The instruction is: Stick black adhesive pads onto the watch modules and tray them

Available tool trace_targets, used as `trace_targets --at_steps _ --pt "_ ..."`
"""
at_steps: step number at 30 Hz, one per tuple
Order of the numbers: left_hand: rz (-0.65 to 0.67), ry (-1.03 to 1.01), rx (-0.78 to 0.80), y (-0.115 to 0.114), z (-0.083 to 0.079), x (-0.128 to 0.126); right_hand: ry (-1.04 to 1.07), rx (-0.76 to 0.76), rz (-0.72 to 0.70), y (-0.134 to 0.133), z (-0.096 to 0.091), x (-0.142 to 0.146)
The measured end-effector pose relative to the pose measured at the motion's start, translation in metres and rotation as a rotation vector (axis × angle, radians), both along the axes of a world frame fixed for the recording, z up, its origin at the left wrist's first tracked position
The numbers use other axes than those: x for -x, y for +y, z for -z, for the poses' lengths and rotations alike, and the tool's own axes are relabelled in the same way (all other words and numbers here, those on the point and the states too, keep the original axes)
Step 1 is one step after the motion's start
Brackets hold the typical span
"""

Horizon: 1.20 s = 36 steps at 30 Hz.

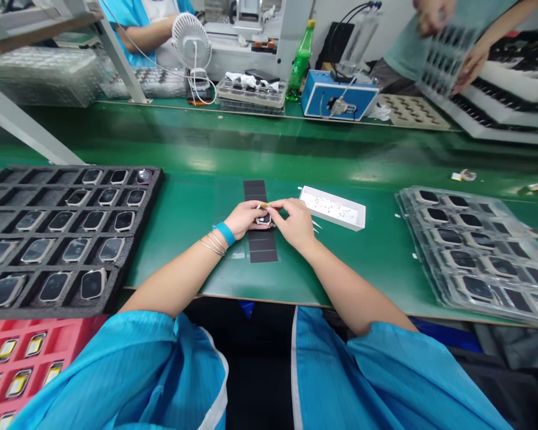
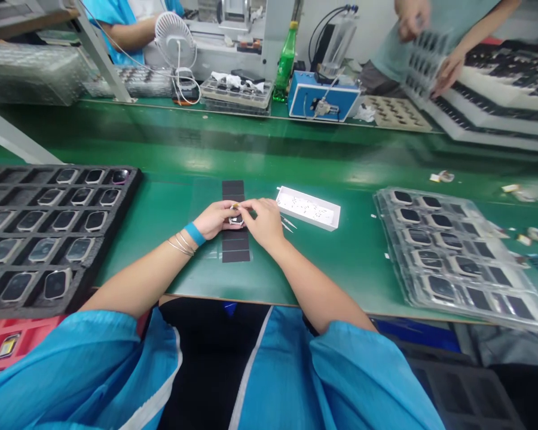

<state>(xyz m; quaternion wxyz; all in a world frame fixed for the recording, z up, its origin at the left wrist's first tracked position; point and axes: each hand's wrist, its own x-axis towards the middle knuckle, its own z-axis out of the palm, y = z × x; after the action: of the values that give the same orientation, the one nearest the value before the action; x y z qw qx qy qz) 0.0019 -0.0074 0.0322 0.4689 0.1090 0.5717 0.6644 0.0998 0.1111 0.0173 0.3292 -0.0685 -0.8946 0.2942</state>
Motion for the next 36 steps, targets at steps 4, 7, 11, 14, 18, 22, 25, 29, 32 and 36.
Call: trace_targets --at_steps 4,7,11,14,18,22,25,29,32,36 --pt "-0.051 -0.190 -0.097 0.000 -0.003 0.001 -0.005 -0.189 -0.042 -0.002 0.000 -0.001" --pt "-0.105 -0.264 -0.128 -0.001 -0.002 0.003 -0.017 -0.235 -0.061 -0.004 0.001 -0.001" --pt "-0.074 -0.203 -0.181 -0.001 0.004 0.007 -0.006 -0.202 -0.088 0.001 0.005 0.002" --pt "-0.043 -0.147 -0.217 -0.001 0.008 0.010 0.030 -0.005 -0.084 0.009 0.011 0.006" --pt "0.019 -0.075 -0.246 -0.004 0.009 0.007 -0.058 0.519 -0.186 0.013 0.016 0.006" --pt "0.086 -0.075 -0.231 0.001 0.013 0.008 -0.300 0.806 -0.217 0.013 0.014 0.003" --pt "0.118 -0.072 -0.256 0.008 0.022 0.018 -0.329 0.853 -0.093 0.012 0.009 0.005" --pt "0.132 -0.069 -0.279 0.015 0.032 0.023 -0.319 0.867 -0.057 0.004 0.003 0.004" --pt "0.102 -0.066 -0.238 0.020 0.024 0.023 -0.278 0.887 -0.074 -0.001 0.003 0.004" --pt "-0.180 -0.062 -0.296 -0.007 -0.016 0.027 -0.176 0.935 -0.090 -0.003 0.002 0.004"
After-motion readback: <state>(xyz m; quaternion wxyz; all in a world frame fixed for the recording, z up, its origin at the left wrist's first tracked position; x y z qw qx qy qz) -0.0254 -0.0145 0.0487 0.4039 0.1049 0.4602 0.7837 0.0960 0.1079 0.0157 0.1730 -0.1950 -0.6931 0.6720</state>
